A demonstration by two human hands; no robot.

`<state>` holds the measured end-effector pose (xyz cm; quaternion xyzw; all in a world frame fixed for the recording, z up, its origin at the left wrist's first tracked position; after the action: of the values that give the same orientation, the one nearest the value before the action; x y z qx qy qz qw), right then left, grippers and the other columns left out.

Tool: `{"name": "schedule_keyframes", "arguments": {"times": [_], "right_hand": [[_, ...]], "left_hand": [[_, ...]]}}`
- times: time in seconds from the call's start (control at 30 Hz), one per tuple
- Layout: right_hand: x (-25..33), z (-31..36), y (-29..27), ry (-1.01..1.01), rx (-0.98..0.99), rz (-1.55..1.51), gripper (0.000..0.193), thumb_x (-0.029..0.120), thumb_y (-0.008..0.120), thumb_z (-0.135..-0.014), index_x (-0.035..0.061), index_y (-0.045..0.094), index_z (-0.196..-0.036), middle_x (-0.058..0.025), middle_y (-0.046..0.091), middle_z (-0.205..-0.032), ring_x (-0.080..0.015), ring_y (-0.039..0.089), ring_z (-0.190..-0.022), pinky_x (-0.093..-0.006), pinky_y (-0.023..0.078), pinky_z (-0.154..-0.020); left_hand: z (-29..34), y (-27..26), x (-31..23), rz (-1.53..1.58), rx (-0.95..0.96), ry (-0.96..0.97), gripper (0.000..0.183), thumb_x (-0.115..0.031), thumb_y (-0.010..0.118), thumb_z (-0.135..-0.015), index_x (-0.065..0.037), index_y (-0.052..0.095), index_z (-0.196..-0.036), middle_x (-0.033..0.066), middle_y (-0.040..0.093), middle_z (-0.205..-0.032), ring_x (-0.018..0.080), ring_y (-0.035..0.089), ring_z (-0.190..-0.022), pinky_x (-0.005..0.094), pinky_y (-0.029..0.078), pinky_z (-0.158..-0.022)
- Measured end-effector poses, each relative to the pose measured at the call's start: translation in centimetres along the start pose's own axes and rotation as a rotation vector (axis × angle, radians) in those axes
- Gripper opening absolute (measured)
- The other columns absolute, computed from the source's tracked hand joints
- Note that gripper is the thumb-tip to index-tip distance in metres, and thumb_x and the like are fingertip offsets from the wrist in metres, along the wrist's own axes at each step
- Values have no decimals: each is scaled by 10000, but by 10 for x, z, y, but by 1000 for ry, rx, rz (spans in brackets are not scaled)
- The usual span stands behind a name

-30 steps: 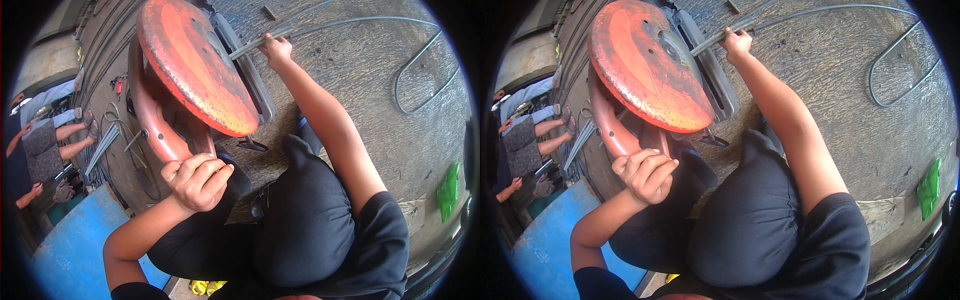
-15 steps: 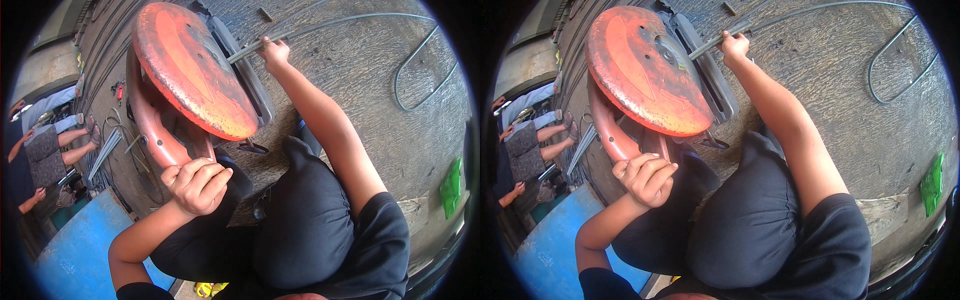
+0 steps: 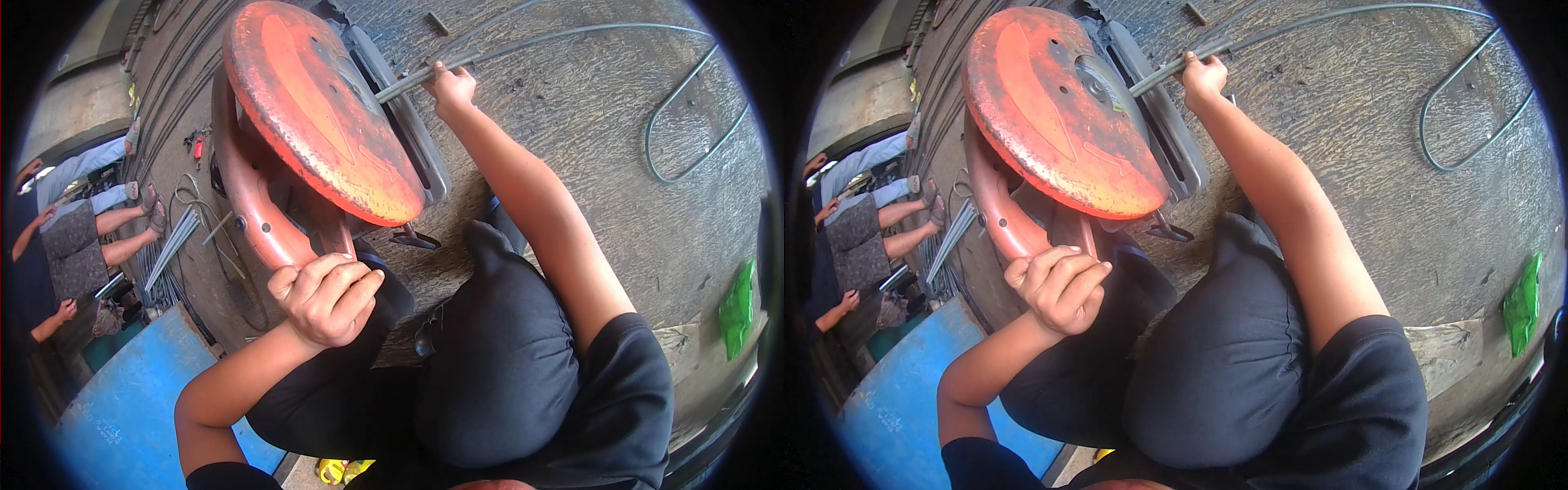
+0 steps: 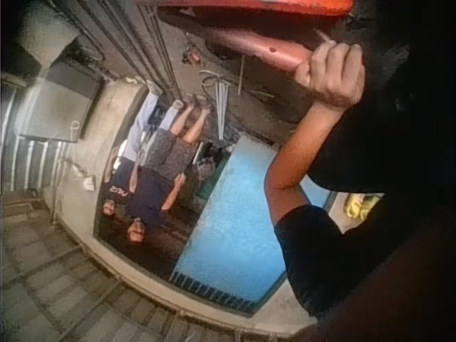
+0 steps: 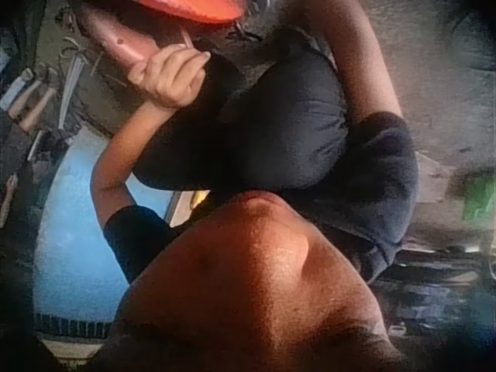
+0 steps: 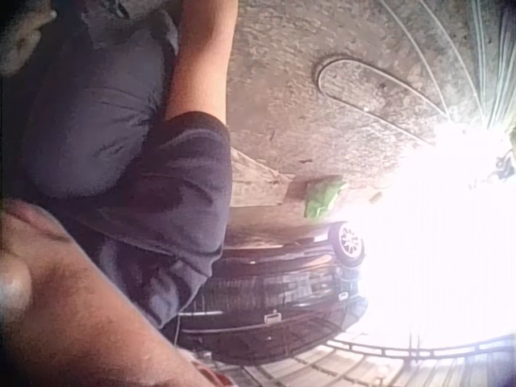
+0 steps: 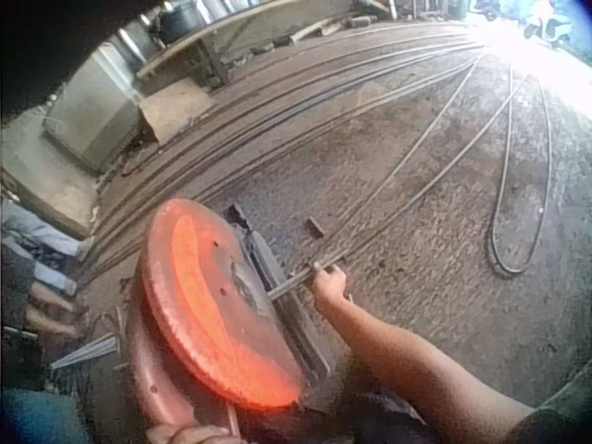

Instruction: Cut long metal pipes into smaller segments using a metal chop saw.

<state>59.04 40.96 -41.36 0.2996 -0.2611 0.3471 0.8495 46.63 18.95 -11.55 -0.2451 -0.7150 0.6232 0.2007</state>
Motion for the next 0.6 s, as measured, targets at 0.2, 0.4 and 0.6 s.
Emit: {"name": "schedule_keyframes", "arguments": {"times": [0.2,0.4,0.6], "right_hand": [[-4,-5,1,-6,-3,27,148,72,574,-888,-58,534,-950,-124,587,-898,-219,628,-779,-360,599,-679],[-5,-6,1,-20,4,22,155,76,580,-885,-54,534,-956,-127,587,-906,-219,626,-766,-355,597,-674],[-2,-4,1,-7,-4,53,176,82,585,-883,-55,526,-975,-126,591,-903,-217,626,-760,-353,598,-657]], "left_hand": [[0,1,0,-2,-15,13,130,-205,612,-682,-184,689,-785,-90,620,-788,87,582,-794,313,277,-728],[0,3,0,5,-26,18,123,-206,613,-684,-177,685,-780,-87,613,-763,88,583,-768,302,279,-702],[2,4,-2,11,-25,13,152,-168,586,-672,-177,688,-786,-76,601,-728,109,570,-781,307,273,-764]]}}
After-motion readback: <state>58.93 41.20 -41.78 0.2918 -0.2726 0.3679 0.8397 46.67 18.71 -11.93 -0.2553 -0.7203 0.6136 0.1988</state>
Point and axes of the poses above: each hand's wrist, its own z-axis away from the middle knuckle, its own y-axis out of the palm, x = y × z, the point moved 1 cm from there along -z, towards the middle knuckle
